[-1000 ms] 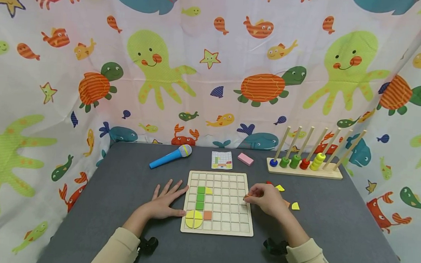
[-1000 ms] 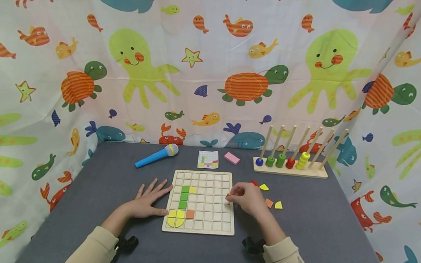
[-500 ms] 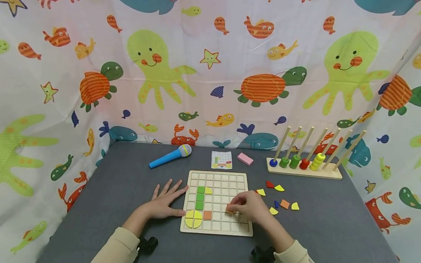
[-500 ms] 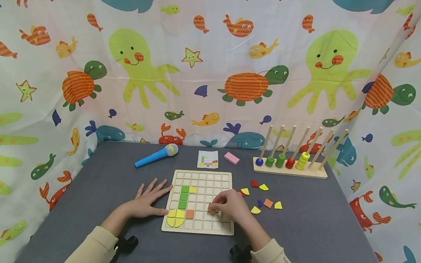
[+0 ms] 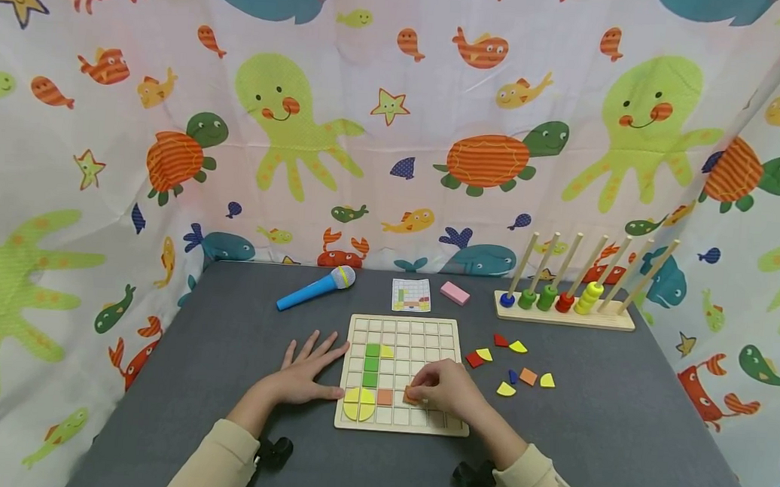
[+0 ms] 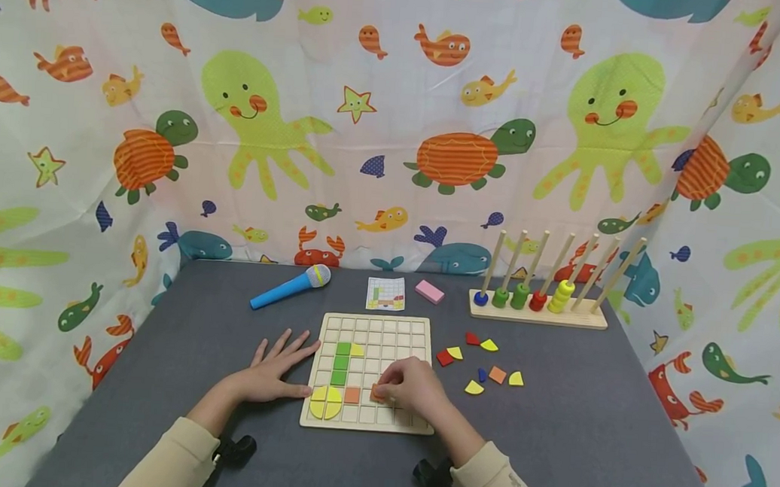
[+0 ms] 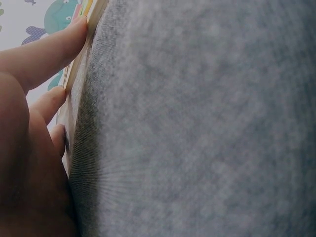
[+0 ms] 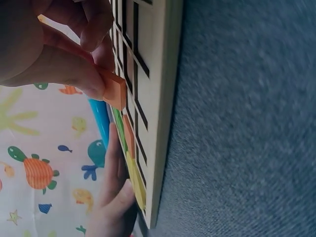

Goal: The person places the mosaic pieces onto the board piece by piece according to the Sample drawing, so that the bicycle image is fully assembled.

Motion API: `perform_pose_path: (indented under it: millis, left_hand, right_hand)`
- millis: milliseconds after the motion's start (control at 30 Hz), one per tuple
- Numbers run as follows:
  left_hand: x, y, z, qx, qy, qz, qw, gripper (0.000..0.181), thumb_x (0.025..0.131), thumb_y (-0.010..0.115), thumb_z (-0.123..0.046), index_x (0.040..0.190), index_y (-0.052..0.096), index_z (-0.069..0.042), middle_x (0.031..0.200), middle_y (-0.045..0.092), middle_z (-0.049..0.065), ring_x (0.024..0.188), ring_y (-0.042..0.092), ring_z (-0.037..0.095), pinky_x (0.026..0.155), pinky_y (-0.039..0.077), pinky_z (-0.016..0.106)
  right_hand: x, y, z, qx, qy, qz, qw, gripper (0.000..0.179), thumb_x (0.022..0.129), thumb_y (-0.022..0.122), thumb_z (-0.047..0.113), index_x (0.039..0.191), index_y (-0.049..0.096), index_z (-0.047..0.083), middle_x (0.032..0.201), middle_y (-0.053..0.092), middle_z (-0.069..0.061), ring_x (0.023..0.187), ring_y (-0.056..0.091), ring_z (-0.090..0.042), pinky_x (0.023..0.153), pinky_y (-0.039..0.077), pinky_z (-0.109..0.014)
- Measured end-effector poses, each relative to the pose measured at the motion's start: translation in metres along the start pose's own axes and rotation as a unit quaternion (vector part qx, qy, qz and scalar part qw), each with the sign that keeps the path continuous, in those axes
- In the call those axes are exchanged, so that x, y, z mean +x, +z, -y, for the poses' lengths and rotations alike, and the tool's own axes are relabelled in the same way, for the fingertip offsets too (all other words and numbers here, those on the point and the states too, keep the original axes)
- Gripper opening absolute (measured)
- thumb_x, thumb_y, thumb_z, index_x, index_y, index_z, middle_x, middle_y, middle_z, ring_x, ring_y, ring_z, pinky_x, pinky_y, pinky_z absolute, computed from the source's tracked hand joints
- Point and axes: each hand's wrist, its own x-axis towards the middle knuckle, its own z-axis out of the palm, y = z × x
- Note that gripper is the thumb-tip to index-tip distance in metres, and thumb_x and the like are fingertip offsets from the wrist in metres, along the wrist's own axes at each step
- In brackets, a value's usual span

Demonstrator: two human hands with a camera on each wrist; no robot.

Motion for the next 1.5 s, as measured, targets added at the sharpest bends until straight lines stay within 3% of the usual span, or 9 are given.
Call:
perform_pose_path:
  millis: [367,700,967,1233,1500]
  left_hand:
    - [0.004,0.004,0.008,-0.017,0.018,-0.009,0.9997,0.094,0.085,0.063,-0.073,0.162,0.021,-0.038,0.172,0.006,0.002,0.155,-0.015,0.038,0.112,-0.021,0.070]
    - [0.000,-0.002,-0.002,0.004,-0.001,0.000,1.0000,0.094,0.086,0.064,-0.069,0.162,0.022,-0.033,0.172,0.007,0.003,0.156,-0.012,0.037,0.116,-0.015,0.068]
    - [0.001,-0.001,0.000,0.011,-0.011,0.001,0.9999,0.093,0.085,0.063,-0.072,0.161,0.019,-0.040,0.171,0.004,-0.005,0.157,-0.014,0.032,0.117,-0.015,0.067]
    - [0.003,0.000,0.001,0.008,-0.010,0.003,0.9999,0.094,0.085,0.064,-0.071,0.161,0.021,-0.038,0.171,0.005,-0.003,0.156,-0.014,0.034,0.117,-0.015,0.067]
    - [0.002,0.000,-0.001,0.012,-0.016,0.000,0.9998,0.093,0.085,0.064,-0.071,0.161,0.020,-0.039,0.171,0.006,-0.005,0.157,-0.013,0.033,0.117,-0.014,0.067]
  right_hand:
    - [0.006,0.008,0.003,-0.022,-0.011,0.009,0.9997,0.009,0.084,0.084,0.027,0.081,0.077,0.021,0.073,0.066,0.009,0.070,0.056,-0.013,0.064,0.045,-0.028]
    - [0.009,0.014,0.008,-0.042,-0.011,0.014,0.9989,0.009,0.083,0.084,0.027,0.081,0.078,0.022,0.071,0.066,0.009,0.068,0.055,-0.014,0.061,0.044,-0.029]
    - [0.010,0.016,0.008,-0.047,-0.002,0.000,0.9989,0.020,0.080,0.087,0.029,0.085,0.070,0.019,0.070,0.059,0.004,0.066,0.053,-0.013,0.060,0.040,-0.028]
    - [0.002,-0.001,0.005,-0.027,-0.009,-0.014,0.9995,0.014,0.084,0.084,0.023,0.086,0.072,0.016,0.075,0.063,0.005,0.070,0.056,-0.014,0.063,0.046,-0.029]
    - [-0.004,-0.020,0.000,-0.033,0.031,-0.047,0.9979,0.010,0.085,0.083,0.021,0.085,0.073,0.019,0.074,0.062,0.004,0.071,0.056,-0.014,0.062,0.047,-0.029]
